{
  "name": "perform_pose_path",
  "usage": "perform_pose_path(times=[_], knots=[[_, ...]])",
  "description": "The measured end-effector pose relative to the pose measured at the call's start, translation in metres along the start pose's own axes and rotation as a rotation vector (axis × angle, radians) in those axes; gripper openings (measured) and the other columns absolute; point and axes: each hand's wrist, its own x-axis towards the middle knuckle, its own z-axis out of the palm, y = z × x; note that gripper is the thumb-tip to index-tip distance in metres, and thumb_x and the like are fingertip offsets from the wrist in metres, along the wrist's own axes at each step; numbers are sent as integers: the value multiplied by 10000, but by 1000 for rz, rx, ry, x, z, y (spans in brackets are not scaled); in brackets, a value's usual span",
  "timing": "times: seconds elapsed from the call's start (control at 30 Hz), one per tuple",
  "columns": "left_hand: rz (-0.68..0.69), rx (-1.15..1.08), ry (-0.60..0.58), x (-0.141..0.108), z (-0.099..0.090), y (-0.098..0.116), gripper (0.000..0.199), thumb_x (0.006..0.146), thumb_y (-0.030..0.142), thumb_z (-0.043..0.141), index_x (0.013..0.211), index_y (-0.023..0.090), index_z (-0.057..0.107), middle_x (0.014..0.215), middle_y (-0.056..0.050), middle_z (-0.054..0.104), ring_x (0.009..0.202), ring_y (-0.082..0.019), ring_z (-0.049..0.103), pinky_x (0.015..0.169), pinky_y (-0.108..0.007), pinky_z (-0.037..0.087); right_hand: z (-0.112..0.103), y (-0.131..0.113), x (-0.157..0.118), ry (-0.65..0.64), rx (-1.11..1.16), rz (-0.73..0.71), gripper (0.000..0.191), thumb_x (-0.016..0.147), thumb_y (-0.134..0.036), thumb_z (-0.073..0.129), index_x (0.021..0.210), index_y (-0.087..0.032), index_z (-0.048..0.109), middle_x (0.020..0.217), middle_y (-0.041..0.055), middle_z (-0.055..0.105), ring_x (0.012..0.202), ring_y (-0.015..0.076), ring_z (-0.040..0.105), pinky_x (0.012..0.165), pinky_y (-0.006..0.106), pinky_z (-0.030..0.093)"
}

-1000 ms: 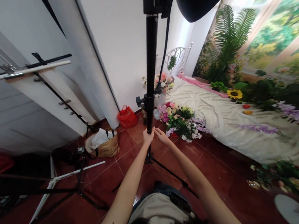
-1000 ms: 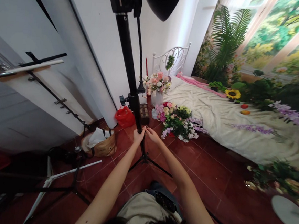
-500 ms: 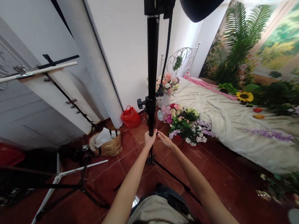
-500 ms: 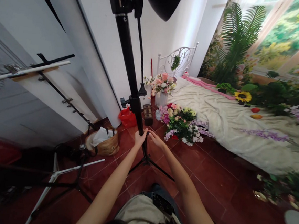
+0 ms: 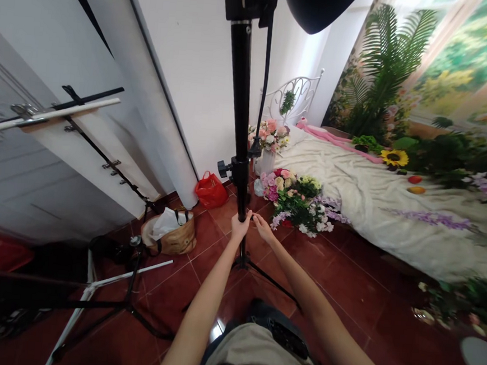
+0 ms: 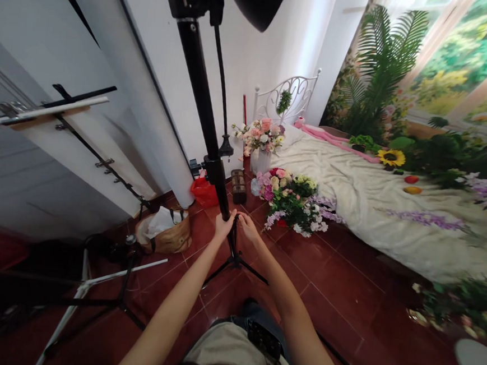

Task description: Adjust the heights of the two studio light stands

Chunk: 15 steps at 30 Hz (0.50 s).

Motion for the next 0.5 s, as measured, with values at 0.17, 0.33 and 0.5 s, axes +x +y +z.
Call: perform_pose_path(times=[0.17,0.33,0.5], knots=[[15,2,-7,0,-1,-1,320,658,457,694,642,144,631,670,-64,648,625,-158,599,575,-249,452,14,10,2,105,-55,-54,470,912,-496,306,1153,-187,565,1137,103,606,1063,202,563,948,359,442],[34,42,-10,-1,-1,1,347,672,479,675,634,139,621,629,-58,628,599,-153,583,560,-245,442,16,1,7,218,-96,-33,425,878,-536,347,914,-196,599,930,69,589,917,189,559,895,330,451],[48,59,14,-1,0,3,342,668,470,675,620,139,607,633,-52,624,595,-139,563,559,-231,433,12,-17,9,201,-79,-27,404,826,-565,411,712,-193,523,750,28,557,770,156,523,783,271,441]])
